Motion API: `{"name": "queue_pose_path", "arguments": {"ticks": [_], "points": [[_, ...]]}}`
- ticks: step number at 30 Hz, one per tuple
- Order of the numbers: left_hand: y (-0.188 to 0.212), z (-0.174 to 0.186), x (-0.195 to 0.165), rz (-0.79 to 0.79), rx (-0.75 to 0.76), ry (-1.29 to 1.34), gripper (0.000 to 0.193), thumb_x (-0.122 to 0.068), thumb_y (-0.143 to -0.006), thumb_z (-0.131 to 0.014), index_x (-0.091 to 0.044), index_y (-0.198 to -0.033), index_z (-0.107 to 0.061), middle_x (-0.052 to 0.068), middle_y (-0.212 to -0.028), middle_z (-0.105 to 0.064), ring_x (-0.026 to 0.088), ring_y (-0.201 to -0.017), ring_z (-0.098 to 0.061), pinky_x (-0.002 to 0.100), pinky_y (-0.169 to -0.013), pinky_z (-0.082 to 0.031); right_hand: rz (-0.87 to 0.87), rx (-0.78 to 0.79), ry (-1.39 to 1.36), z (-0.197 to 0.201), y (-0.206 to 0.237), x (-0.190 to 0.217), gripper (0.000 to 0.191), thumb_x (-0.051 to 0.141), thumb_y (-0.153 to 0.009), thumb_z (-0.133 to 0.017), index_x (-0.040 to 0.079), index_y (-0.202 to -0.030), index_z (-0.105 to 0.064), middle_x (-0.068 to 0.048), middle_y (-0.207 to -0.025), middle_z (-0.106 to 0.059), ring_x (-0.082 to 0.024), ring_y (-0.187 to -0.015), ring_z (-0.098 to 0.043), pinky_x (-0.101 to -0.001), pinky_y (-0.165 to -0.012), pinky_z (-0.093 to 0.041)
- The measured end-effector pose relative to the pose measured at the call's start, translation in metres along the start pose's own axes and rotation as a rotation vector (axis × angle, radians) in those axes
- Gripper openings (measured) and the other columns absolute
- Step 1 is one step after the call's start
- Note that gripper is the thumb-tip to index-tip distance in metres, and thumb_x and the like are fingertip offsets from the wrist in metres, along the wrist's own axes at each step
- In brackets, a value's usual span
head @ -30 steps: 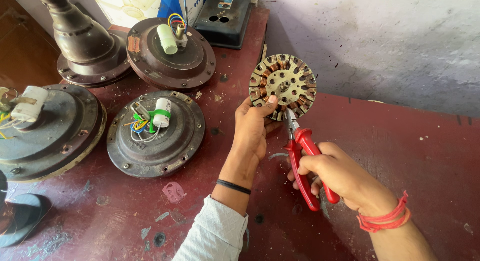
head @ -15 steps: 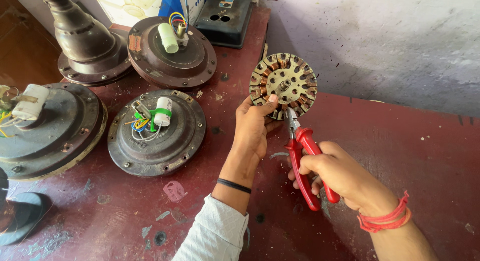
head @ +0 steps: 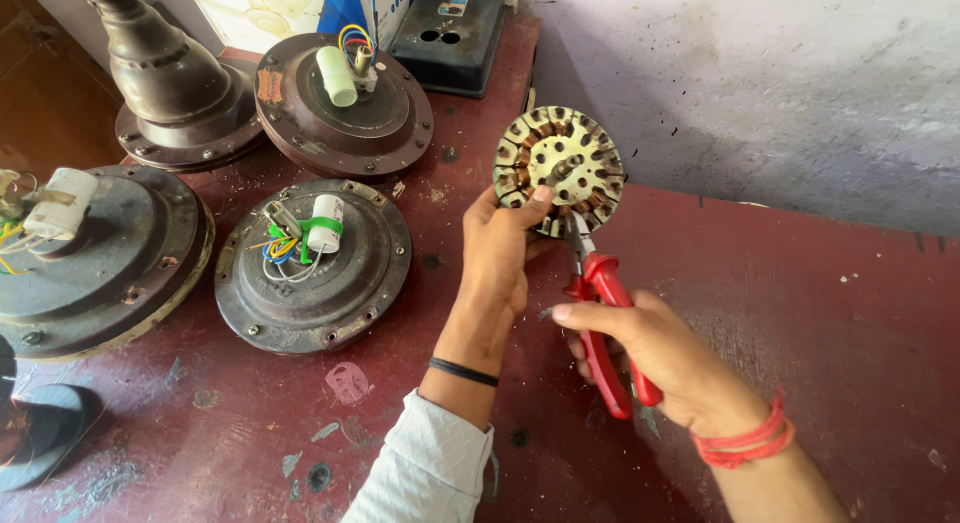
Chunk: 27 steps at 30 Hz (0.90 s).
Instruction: The person uses red-handled pliers to cut and remove copper wire coils from a circular motor armature. They rotate the armature to access different sections and continue cutting the coils throughout the clip.
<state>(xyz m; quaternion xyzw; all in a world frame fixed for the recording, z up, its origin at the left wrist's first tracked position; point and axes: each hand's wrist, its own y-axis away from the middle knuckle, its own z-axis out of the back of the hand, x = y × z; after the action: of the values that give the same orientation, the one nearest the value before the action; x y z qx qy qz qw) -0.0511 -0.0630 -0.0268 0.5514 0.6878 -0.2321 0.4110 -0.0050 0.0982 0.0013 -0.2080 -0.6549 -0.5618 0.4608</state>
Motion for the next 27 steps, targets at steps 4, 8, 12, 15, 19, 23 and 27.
{"name": "queue_pose_path", "arguments": {"ticks": [4,8,12,15,19,23,27], "points": [[0.0,0.004,-0.013,-0.107,0.038,-0.009,0.029,-0.008,-0.089,-0.07,0.002,-0.115,-0.067,0.014,-0.101,-0.075,0.023,-0.089,-0.072,0.04,-0.076,-0.061,-0.014,0.084,-0.228,-0.017,-0.006,-0.009,0.029,0.023,-0.08,-0.078,0.008,-0.093,-0.058,-0.002,-0.068,-0.055,-0.014,-0.054,-0.054,-0.0313,-0.046,-0.045],[0.001,0.003,-0.02,-0.159,0.086,0.002,0.031,-0.007,-0.089,-0.071,0.002,-0.118,-0.067,0.013,-0.104,-0.075,0.02,-0.091,-0.071,0.038,-0.079,-0.062,0.002,0.065,-0.282,-0.027,-0.008,-0.019,0.022,0.016,-0.083,-0.075,0.008,-0.088,-0.056,0.001,-0.064,-0.049,-0.008,-0.048,-0.042,-0.0283,-0.039,-0.032],[0.003,0.001,-0.023,-0.133,0.085,0.011,0.031,-0.007,-0.088,-0.071,0.001,-0.118,-0.066,0.012,-0.103,-0.075,0.02,-0.09,-0.072,0.039,-0.077,-0.063,0.03,0.008,-0.203,-0.025,-0.009,-0.02,0.016,0.01,-0.083,-0.072,0.006,-0.088,-0.058,-0.001,-0.062,-0.046,-0.011,-0.047,-0.041,-0.0306,-0.039,-0.032],[0.002,0.003,-0.025,-0.166,0.089,0.017,0.031,-0.006,-0.089,-0.071,0.002,-0.118,-0.067,0.012,-0.104,-0.075,0.02,-0.09,-0.071,0.039,-0.078,-0.062,0.071,0.029,-0.117,-0.019,-0.01,-0.014,0.013,0.007,-0.082,-0.067,0.001,-0.093,-0.062,-0.006,-0.067,-0.057,-0.017,-0.052,-0.054,-0.0335,-0.046,-0.044],[0.001,0.004,-0.024,-0.162,0.083,0.017,0.03,-0.006,-0.088,-0.071,0.002,-0.117,-0.067,0.012,-0.103,-0.075,0.021,-0.09,-0.072,0.04,-0.077,-0.063,0.166,0.062,0.004,-0.003,-0.005,-0.004,0.029,0.003,-0.078,-0.058,-0.002,-0.105,-0.068,-0.011,-0.086,-0.074,-0.021,-0.073,-0.071,-0.0338,-0.065,-0.056],[0.001,0.001,-0.019,-0.129,0.094,0.024,0.028,-0.006,-0.089,-0.07,0.002,-0.115,-0.066,0.013,-0.102,-0.075,0.022,-0.09,-0.073,0.041,-0.077,-0.064,0.139,0.052,0.123,0.008,0.002,0.002,0.031,0.009,-0.08,-0.058,-0.002,-0.106,-0.072,-0.013,-0.09,-0.078,-0.021,-0.076,-0.071,-0.0338,-0.065,-0.054],[0.002,0.0,-0.017,-0.102,0.084,0.03,0.027,-0.007,-0.09,-0.069,0.002,-0.115,-0.066,0.012,-0.102,-0.075,0.022,-0.09,-0.073,0.041,-0.076,-0.063,0.118,0.037,0.141,0.007,0.004,0.005,0.03,0.011,-0.08,-0.059,-0.001,-0.104,-0.072,-0.013,-0.089,-0.077,-0.02,-0.075,-0.071,-0.0339,-0.06,-0.05]]}}
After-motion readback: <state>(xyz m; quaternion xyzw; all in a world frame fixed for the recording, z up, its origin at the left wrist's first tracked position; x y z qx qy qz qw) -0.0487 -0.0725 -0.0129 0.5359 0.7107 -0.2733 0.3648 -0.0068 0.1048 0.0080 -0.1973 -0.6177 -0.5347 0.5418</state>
